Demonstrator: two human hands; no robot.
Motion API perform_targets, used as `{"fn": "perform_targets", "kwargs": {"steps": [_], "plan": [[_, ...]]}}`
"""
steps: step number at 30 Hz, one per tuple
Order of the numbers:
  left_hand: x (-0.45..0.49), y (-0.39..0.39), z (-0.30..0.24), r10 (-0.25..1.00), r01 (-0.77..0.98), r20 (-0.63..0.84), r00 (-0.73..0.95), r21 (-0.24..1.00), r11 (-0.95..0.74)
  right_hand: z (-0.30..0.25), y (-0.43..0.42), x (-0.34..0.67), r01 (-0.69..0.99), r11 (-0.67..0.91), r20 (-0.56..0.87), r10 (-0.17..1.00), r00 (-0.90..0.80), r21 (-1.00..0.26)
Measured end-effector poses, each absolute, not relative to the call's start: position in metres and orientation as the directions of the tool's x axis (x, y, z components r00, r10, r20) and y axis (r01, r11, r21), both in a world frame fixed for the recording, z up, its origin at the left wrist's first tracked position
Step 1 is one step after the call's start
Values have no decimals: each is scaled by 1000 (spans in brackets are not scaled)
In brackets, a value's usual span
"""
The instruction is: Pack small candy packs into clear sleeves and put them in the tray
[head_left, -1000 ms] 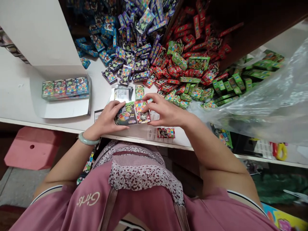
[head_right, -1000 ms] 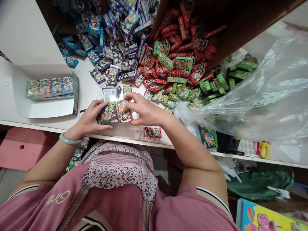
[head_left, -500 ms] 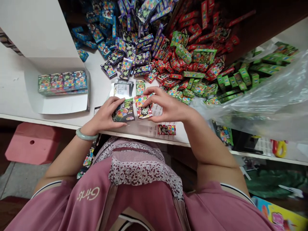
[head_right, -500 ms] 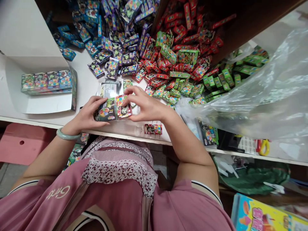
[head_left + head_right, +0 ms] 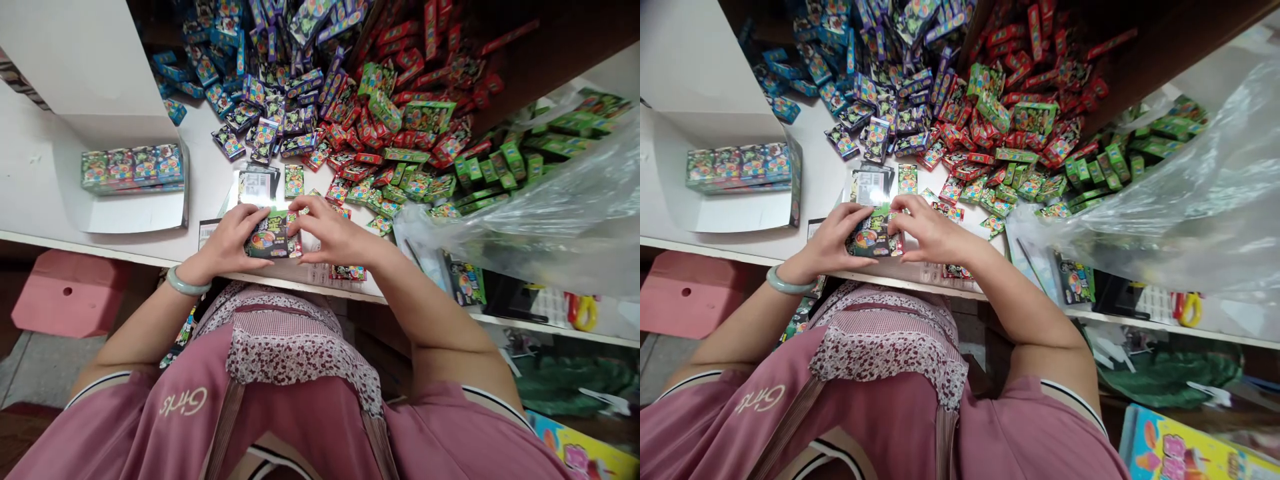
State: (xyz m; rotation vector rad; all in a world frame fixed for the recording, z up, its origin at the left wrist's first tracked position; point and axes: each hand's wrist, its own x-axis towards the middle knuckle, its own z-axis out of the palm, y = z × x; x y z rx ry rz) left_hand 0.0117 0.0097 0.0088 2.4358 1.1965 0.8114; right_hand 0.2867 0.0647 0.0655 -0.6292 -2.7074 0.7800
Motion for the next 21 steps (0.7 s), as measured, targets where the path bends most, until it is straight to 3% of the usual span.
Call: {"fn": "perform_targets", "kwargs": {"steps": [7, 13, 17, 21], "plan": [[12, 8, 0, 805, 681, 419, 420, 441, -585, 48, 50, 278, 393, 606, 166, 663, -730, -692], [17, 7, -7, 776, 661, 456, 436, 423, -620, 50, 62, 266, 355, 473, 83, 684, -725, -806], [13, 8, -4, 787, 681, 482, 384, 428, -594, 53, 123, 257, 578, 470, 174, 853, -493, -667], [12, 8, 1, 798, 677, 486, 357, 454, -579, 44, 183, 224, 767, 503, 126, 858, -497, -398]]}}
